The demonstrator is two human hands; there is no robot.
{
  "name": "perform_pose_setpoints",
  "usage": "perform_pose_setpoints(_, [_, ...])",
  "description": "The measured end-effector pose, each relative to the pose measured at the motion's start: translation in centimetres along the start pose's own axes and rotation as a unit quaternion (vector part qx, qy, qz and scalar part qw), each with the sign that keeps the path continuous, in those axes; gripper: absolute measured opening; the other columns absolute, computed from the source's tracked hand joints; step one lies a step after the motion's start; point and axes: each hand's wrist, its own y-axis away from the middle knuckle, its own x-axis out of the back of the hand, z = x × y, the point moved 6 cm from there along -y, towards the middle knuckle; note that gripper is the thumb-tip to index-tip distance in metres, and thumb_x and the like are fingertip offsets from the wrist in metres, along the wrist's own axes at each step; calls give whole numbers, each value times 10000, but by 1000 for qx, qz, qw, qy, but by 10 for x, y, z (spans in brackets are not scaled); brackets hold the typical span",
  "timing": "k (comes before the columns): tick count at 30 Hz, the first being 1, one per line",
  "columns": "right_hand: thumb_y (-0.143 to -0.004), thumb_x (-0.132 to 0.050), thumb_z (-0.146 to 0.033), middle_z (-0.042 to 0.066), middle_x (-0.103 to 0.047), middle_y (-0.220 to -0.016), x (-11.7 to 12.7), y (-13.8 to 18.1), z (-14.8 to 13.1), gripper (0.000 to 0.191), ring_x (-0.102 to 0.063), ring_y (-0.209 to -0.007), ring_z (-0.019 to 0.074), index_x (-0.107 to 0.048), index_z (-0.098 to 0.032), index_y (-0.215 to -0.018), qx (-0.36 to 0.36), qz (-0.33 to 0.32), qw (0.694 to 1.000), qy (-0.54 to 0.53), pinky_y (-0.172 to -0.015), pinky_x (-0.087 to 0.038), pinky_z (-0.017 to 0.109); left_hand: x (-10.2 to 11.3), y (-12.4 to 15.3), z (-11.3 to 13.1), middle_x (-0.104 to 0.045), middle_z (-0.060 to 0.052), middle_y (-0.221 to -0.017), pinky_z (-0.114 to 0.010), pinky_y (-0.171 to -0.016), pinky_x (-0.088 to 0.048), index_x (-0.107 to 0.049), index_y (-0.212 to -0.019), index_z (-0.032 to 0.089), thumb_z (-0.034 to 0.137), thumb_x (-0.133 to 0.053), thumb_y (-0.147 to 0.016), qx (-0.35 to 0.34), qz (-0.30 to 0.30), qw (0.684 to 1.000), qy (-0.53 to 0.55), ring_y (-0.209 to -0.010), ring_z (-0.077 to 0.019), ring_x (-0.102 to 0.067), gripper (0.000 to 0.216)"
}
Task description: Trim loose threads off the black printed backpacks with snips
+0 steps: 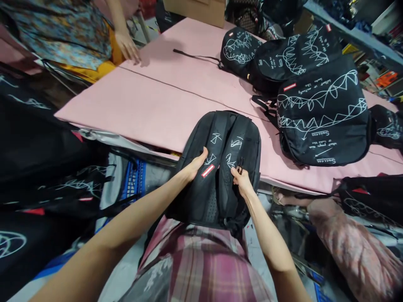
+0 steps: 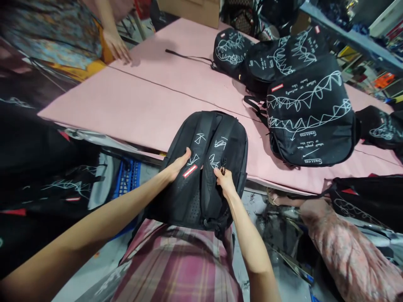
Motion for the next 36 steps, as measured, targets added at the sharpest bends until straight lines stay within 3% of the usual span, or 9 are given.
perform_pose_setpoints(6, [-588, -703, -530, -100, -279, -509, -1, 3, 2, 459, -211, -406, 33, -379, -205, -590, -2, 0, 1000, -11, -384, -198, 199, 2, -2, -1, -686, -110, -704, -341, -661, -542, -650, -756, 112, 661, -434, -795, -15, 23, 999, -47, -621, -200, -639, 591])
perform_pose_setpoints(9, [-594, -698, -542, -101, -258, -516, 1, 5, 1, 474, -204, -415, 36, -361, -209, -589, 0, 2, 1000, -17, -385, -185, 200, 2, 12, 13, -680, -136, -932, -371, -798, -506, -642, -898, 115, 605, -489, -800, -167, 89, 968, -163, -847, -237, -642, 523])
perform_pose_setpoints(12, [-607, -682, -562, -101, -256, -517, 1, 7, 0, 469, -206, -419, 40, -373, -209, -604, 6, 6, 1000, -21, -386, -184, 203, -9, 56, 32, -586, -123, -1187, -398, -963, -391, -606, -1067, 169, 470, -603, -782, -431, 186, 806, -361, -1156, -263, -504, 414])
perform_pose_setpoints(16, [-622, -656, -577, -99, -289, -494, 0, 8, -2, 455, -237, -412, 48, -386, -211, -613, 17, 23, 1000, -6, -386, -190, 212, -52, 83, 5, -658, -39, -1035, -491, -982, -257, -659, -925, 255, 340, -619, -814, -539, 53, 539, -645, -1123, -257, -498, 146])
perform_pose_setpoints(22, [-621, -650, -576, -97, -310, -438, -2, 5, 0, 459, -270, -396, 55, -371, -216, -563, 24, 42, 999, 21, -387, -208, 217, -81, 70, -26, -663, -26, -884, -471, -922, -275, -638, -834, 202, 194, -456, -908, -521, -29, 400, -754, -947, -207, -532, 196])
perform_pose_setpoints(25, [-637, -641, -568, -91, -332, -423, -2, 4, 0, 445, -293, -393, 61, -388, -212, -550, 30, 43, 998, 34, -393, -223, 215, -88, 65, -32, -623, -81, -836, -412, -863, -345, -613, -786, 143, 89, -378, -892, -477, -58, 406, -777, -887, -210, -533, 263])
perform_pose_setpoints(30, [-714, -619, -510, -29, -558, -609, 22, 24, -18, 329, -473, -510, 108, -585, -191, -789, 76, 67, 981, 165, -482, -335, 223, -68, 54, -19, -596, -70, -833, -306, -703, -410, -566, -800, 152, 138, -397, -867, -384, -24, 564, -731, -760, -183, -552, 182])
perform_pose_setpoints(33, [-772, -608, -459, 31, -659, -943, 43, 54, -38, 416, -603, -802, 187, -553, -234, -1118, 147, 121, 898, 397, -667, -414, 278, -59, 50, -13, -608, -29, -789, -271, -678, -409, -558, -812, 171, 190, -359, -896, -373, -13, 592, -714, -703, -155, -565, 216])
perform_pose_setpoints(36, [-867, -523, -396, 43, -673, -921, 40, 79, -45, 298, -615, -834, 196, -559, -214, -1101, 205, 97, 824, 519, -713, -404, 292, -57, 49, -13, -622, -10, -790, -265, -681, -400, -566, -809, 187, 217, -370, -890, -366, -16, 610, -702, -708, -155, -573, 214])
